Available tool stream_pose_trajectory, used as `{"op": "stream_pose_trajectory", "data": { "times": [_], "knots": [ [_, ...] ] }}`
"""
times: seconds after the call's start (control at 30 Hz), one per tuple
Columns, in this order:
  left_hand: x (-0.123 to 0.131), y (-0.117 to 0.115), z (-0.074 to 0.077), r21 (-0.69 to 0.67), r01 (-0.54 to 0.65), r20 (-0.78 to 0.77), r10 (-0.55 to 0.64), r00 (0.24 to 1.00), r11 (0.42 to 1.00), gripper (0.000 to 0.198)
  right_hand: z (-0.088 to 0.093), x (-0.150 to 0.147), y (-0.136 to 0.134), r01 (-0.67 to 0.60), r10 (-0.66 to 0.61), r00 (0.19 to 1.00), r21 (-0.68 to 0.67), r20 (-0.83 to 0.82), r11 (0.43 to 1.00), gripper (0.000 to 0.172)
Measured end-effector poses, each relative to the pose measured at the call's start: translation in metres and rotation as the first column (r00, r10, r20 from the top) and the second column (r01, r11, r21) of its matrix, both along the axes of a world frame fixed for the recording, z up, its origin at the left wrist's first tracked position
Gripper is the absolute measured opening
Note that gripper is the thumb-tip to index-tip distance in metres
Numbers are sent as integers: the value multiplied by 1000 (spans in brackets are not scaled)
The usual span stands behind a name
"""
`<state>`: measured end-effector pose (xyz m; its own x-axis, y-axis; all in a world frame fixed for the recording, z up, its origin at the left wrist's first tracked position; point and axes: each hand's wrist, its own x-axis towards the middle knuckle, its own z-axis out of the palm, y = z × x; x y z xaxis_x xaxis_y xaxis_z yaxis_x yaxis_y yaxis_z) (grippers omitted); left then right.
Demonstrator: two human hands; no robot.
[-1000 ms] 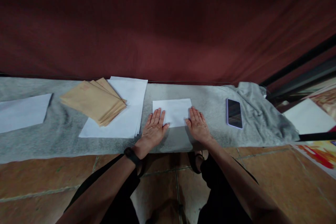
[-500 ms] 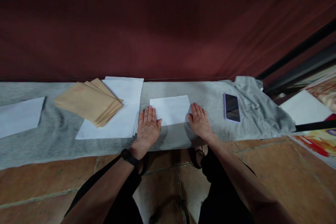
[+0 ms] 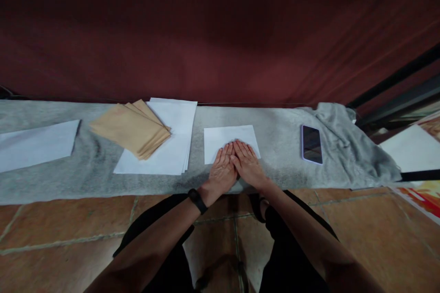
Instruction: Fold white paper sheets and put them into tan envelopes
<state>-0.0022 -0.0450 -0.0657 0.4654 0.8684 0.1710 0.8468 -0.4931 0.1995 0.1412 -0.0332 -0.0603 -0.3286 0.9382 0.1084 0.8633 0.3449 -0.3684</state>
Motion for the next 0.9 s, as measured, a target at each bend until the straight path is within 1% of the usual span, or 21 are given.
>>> {"op": "stream_pose_trajectory", "data": {
  "times": [0.1, 0.2, 0.27, 0.47, 0.67, 0.9],
  "knots": [
    [-1, -1, 2, -11, -7, -10, 7, 1000, 1000, 65, -4, 4, 1, 8, -9, 1000, 26, 22, 1000, 62],
    [-4, -2, 5, -18, -11, -14, 11, 1000, 1000, 64, -7, 11, 1, -8, 5, 998, 58, 61, 998, 61],
    [-6, -2, 6, -19, -7, -17, 7, 1000, 1000, 66, -9, 15, 0, -11, 3, 996, 83, 90, 996, 62],
    [-13, -2, 6, -28, -1, -30, 0, 1000, 1000, 73, -13, 27, -1, 37, -61, 987, 155, 149, 987, 63],
    [-19, -3, 9, -41, -21, -35, 19, 999, 999, 82, -14, 38, 1, 67, -96, 983, 178, 158, 982, 65],
    [-30, 0, 12, -41, -13, -40, 12, 999, 999, 85, -19, 50, 5, 111, -145, 974, 189, 174, 976, 66]
  ]
}}
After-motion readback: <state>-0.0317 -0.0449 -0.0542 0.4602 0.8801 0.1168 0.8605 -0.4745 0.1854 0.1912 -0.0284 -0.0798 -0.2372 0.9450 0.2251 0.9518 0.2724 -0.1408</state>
